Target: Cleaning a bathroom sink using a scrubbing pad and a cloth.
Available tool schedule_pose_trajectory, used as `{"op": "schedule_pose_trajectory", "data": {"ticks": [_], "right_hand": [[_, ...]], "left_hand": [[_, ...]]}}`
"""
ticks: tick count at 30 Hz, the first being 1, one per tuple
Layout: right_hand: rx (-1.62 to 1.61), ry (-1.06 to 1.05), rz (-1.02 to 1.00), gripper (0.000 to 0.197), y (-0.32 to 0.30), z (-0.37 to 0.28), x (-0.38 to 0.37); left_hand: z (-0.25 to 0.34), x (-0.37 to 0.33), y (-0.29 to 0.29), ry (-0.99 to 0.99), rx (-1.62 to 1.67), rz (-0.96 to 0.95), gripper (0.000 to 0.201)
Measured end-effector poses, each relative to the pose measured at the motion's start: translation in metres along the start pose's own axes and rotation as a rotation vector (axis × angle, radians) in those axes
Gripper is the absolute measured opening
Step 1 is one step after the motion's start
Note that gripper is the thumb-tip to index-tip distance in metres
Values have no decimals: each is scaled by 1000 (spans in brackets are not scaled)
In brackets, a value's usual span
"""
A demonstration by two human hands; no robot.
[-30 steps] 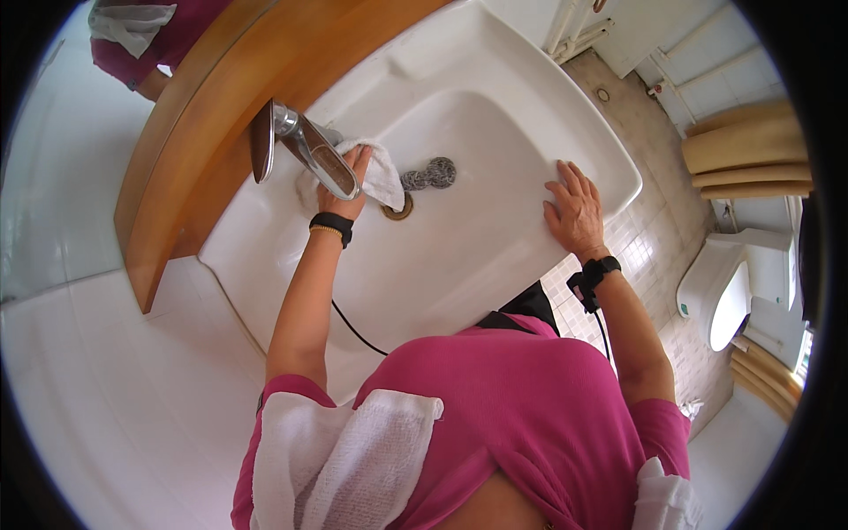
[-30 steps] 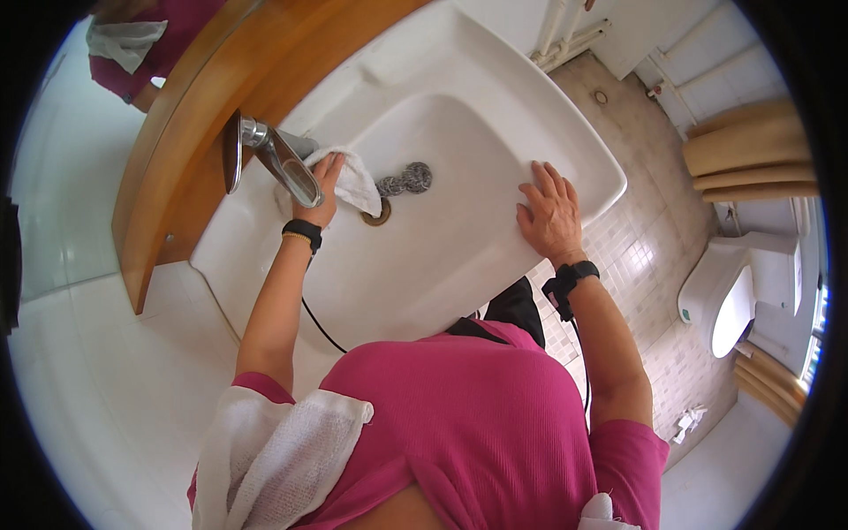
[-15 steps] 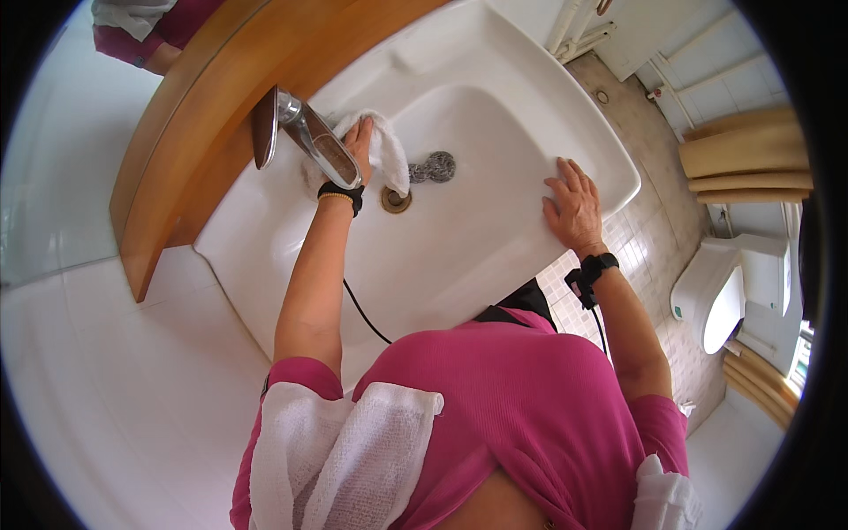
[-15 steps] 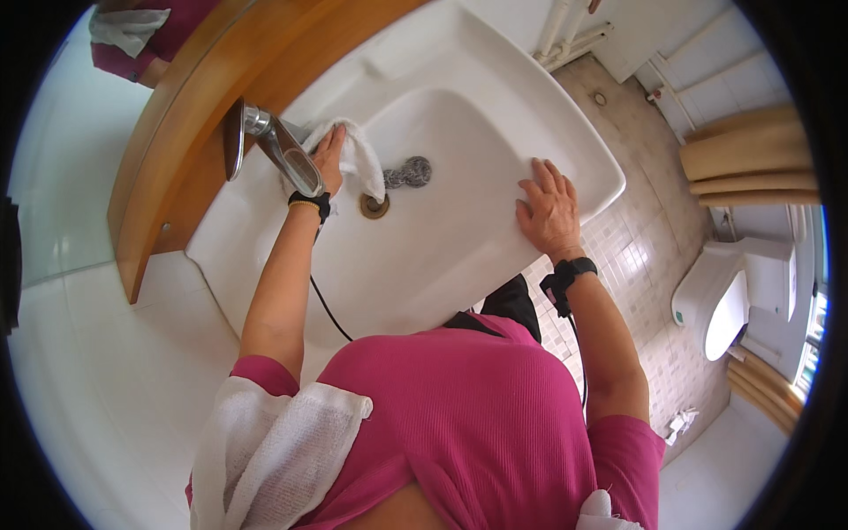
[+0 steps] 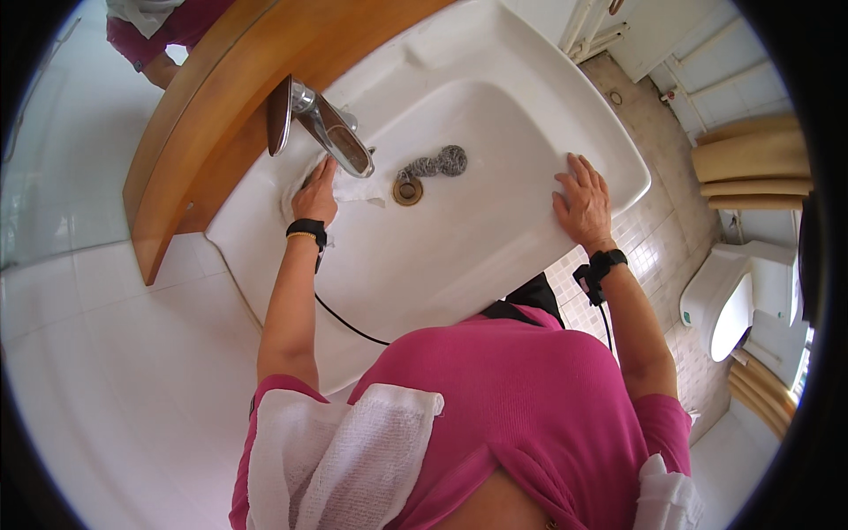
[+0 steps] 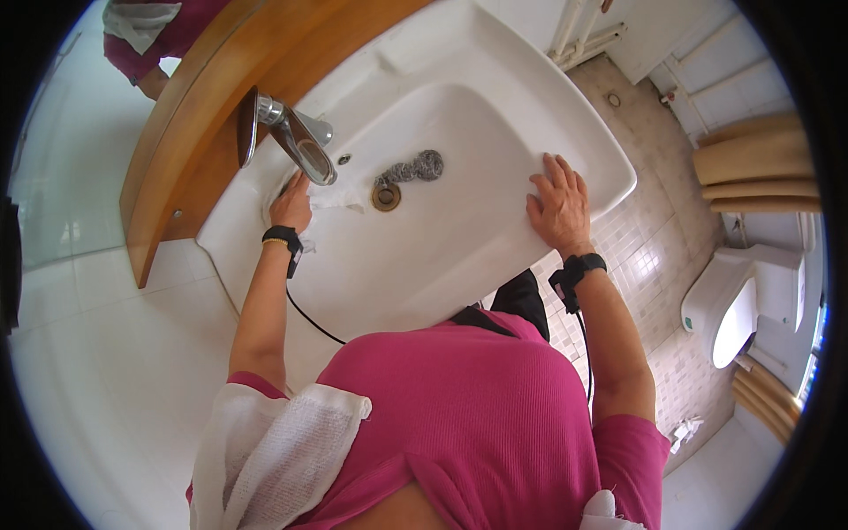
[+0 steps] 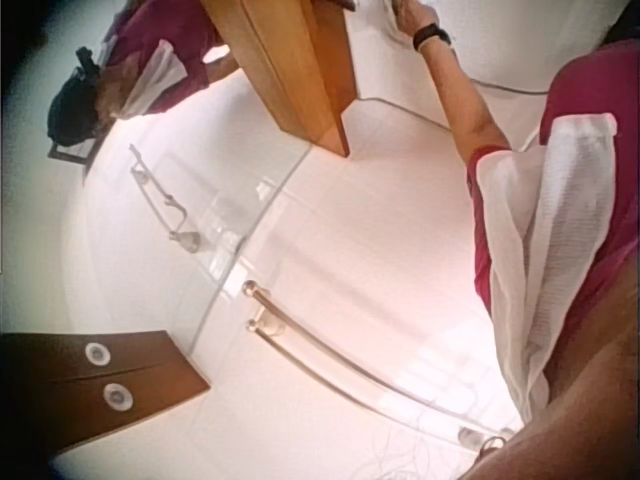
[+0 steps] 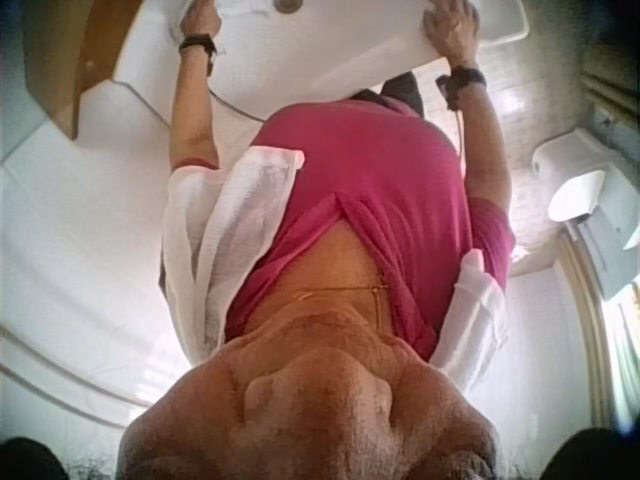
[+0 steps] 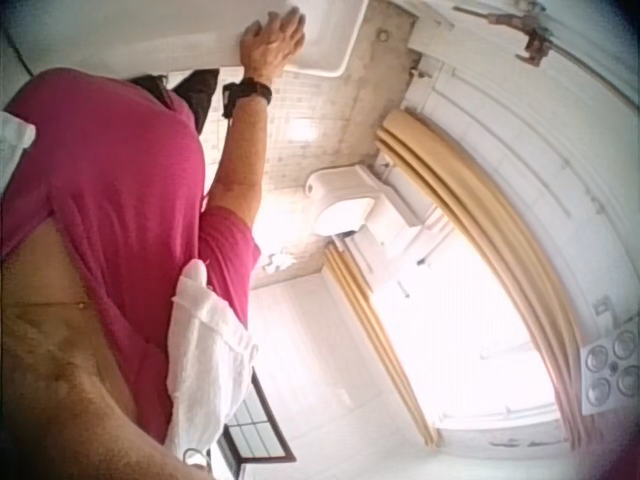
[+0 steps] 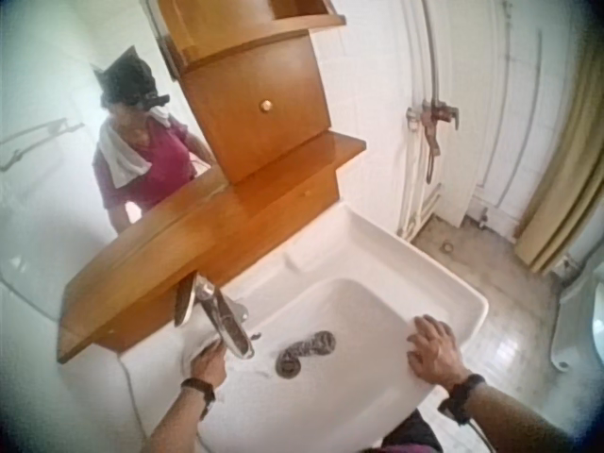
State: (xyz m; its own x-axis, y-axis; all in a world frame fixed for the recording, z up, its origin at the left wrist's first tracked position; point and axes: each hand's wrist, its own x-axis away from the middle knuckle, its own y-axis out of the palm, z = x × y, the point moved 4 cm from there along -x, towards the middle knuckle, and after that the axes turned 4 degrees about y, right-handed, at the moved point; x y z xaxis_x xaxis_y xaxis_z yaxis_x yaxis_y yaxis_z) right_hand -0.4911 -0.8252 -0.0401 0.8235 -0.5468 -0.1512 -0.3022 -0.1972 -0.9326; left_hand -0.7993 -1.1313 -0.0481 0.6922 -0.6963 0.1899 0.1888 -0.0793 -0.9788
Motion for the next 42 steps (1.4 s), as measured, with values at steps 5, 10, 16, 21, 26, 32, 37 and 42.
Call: {"op": "schedule_pose_trajectory", "data": {"ticks": [5,10,16,21,26,32,37,42], "right_hand": [[-16,-15,14,25,-1,-1,-1],[-2,-13,10,25,0,-3,-1],[19,7,0,25,2,1,0],[12,14,-14,25,-2,0,-2],[-10,12,-13,27,0,-7,-4],[37,-13,12,28,3,-2,3],[49,-37,5,28,0,-5,1],[51,-46,-1,28,3,-5,-2]], "left_hand": [[0,-24,4,-33,72,-7,47],[4,-33,7,-101,148,102,28],[22,-17,3,-2,115,8,34],[20,-27,13,96,142,20,38],[21,-41,29,285,181,225,42],[36,-55,28,126,194,-4,56],[34,-15,-10,48,24,-121,51],[-41,14,6,-163,49,9,62]]}}
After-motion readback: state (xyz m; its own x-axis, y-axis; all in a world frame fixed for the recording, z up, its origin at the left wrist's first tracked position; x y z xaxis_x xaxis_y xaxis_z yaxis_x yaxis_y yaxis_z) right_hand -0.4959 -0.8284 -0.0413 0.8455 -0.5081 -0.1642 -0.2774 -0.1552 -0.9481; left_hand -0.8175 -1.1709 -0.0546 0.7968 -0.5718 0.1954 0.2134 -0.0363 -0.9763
